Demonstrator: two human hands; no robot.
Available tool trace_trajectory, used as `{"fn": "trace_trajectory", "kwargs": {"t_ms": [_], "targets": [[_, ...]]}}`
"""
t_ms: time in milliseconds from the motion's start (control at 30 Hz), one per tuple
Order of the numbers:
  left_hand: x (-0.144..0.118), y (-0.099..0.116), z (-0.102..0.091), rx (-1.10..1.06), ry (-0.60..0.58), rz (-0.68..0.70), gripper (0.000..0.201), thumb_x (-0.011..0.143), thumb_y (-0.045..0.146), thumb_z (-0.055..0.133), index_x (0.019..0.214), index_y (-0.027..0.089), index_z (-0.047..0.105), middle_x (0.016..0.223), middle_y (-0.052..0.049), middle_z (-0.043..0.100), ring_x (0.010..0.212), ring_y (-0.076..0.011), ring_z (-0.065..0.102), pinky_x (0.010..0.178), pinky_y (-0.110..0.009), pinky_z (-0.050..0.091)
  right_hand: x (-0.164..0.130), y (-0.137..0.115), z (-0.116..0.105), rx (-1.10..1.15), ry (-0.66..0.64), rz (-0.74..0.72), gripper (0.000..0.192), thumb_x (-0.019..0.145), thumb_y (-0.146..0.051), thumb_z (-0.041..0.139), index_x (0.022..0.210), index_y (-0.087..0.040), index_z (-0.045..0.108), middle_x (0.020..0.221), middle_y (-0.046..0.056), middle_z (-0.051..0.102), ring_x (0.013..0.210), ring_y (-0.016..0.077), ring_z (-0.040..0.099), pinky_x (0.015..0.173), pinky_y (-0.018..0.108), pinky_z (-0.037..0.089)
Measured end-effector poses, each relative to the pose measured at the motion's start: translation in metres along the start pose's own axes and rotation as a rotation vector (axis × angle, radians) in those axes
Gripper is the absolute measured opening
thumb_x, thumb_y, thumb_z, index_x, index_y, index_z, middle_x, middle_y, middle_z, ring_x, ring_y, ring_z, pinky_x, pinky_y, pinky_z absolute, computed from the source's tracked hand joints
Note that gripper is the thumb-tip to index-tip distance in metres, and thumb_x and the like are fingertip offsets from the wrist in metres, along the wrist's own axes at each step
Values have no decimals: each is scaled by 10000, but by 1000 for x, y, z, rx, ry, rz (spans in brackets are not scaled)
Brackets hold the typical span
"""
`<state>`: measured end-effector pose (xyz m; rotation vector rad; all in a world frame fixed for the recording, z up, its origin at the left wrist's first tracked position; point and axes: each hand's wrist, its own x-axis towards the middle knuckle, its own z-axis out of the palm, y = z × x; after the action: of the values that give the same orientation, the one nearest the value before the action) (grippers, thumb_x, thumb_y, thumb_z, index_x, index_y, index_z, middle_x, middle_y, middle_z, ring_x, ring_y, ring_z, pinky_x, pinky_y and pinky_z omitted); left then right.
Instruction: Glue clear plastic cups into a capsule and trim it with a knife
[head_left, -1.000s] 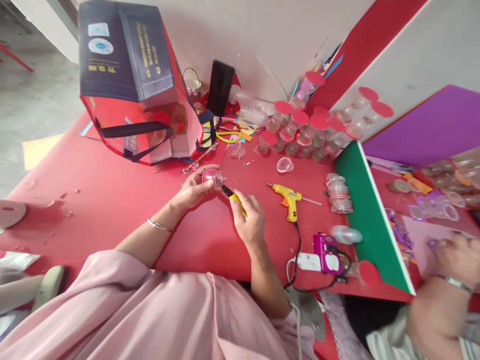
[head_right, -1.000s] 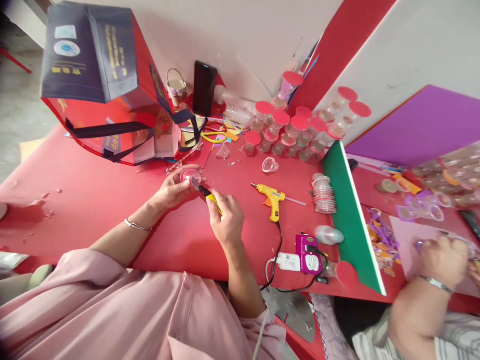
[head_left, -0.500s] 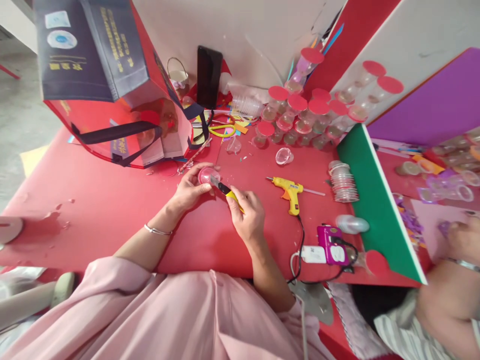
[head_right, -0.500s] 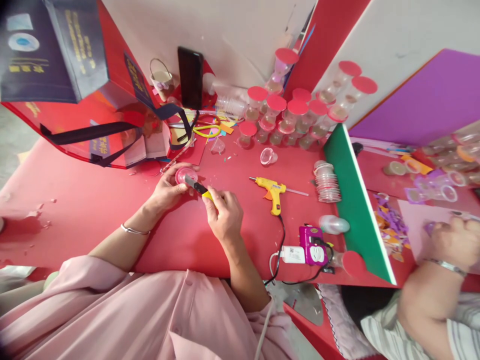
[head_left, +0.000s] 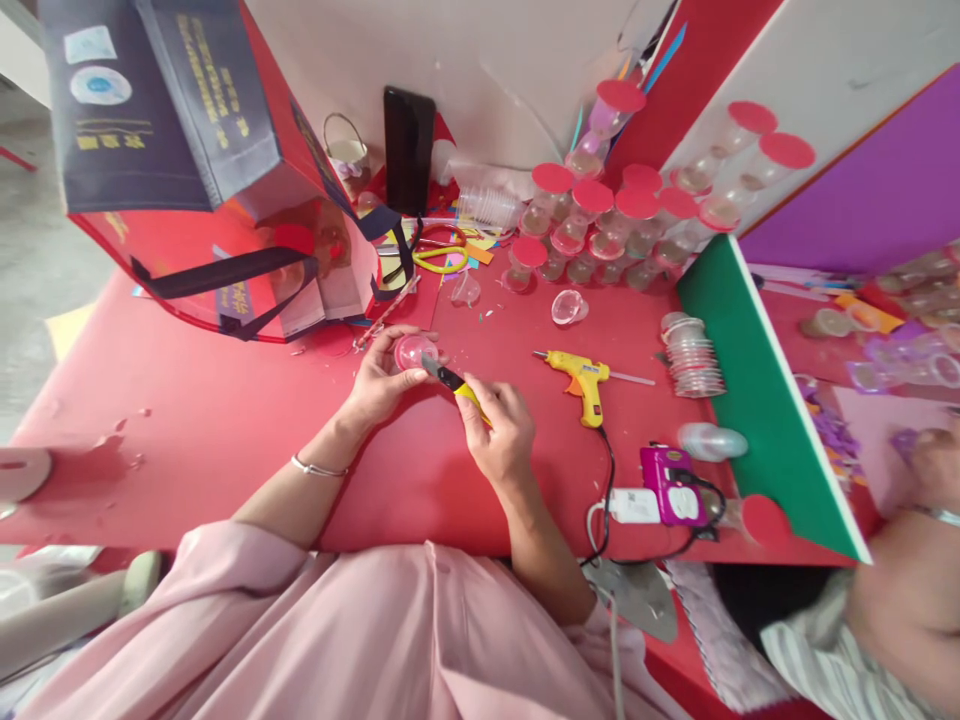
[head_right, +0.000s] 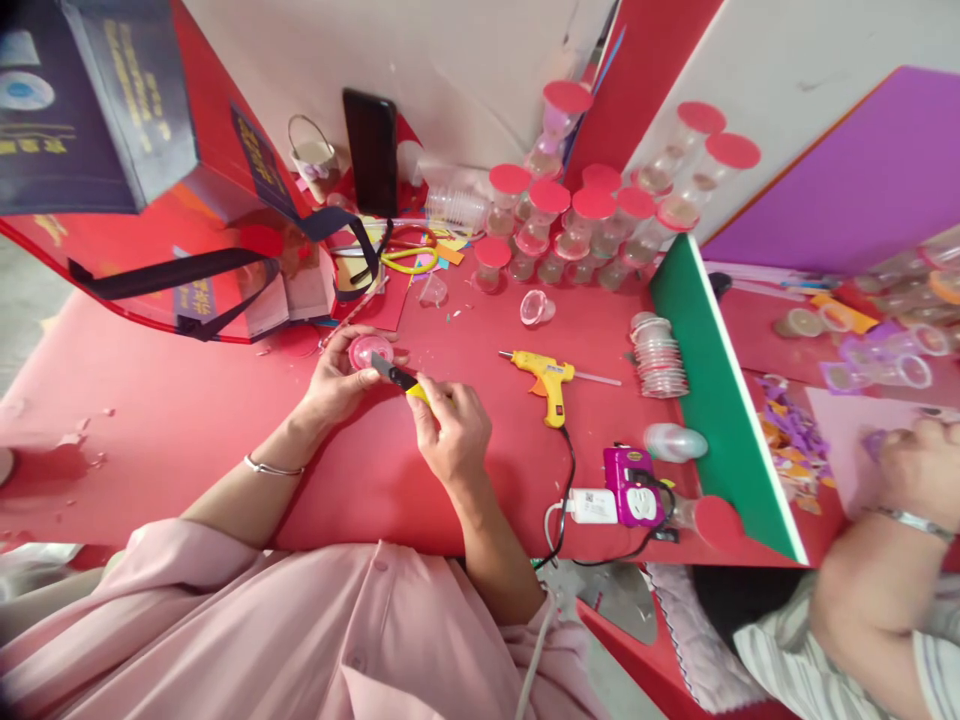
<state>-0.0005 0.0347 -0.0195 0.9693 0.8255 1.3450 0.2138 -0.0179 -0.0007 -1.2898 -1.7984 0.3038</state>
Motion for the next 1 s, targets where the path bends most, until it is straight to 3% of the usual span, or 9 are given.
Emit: {"fn": "trace_trajectory", "kwargs": {"t_ms": [100,300,567,833,1000], "targets": [[0,-2,-3,41,6,13,636,742,342,997,1261,289,633,1331,-89,731,1083,-281,805,991,-507,667,0,-2,1,-1,-32,3,326,1079,-378,609,1348,-285,767,1003,74,791,920,211,724,867,344,586],[0,-3,-5,128,24,21,700,694,364,1024,1290,267,669,1350,-119,728,1112,-286,788,941,-449,686,1,-1,1,6,-36,5,321,1078,-370,615,1346,-278,766,1002,74,786,919,206,706,864,341,572],[-2,-1,-2,32,7,-6,648,719,317,1010,1269,252,673,1315,-96,756,887,-225,811,670,-323,713,0,9,-2,-60,58,54,310,1080,-366,617,1318,-255,781,1022,91,792,929,203,716,889,331,576],[1,-2,-3,48,9,39,648,704,304,1021,1251,219,684,1355,-138,734,1065,-273,810,856,-367,710,0,0,-4,-40,-16,-10,294,1075,-339,630,1310,-250,782,958,71,775,890,193,705,851,311,559],[1,-2,-4,53,-21,37,622,747,327,996,1270,240,670,1393,-137,716,1027,-273,822,912,-435,702,-1,-1,-5,-2,-3,-36,302,1059,-325,651,1320,-241,777,982,79,775,885,198,700,851,321,556]]}}
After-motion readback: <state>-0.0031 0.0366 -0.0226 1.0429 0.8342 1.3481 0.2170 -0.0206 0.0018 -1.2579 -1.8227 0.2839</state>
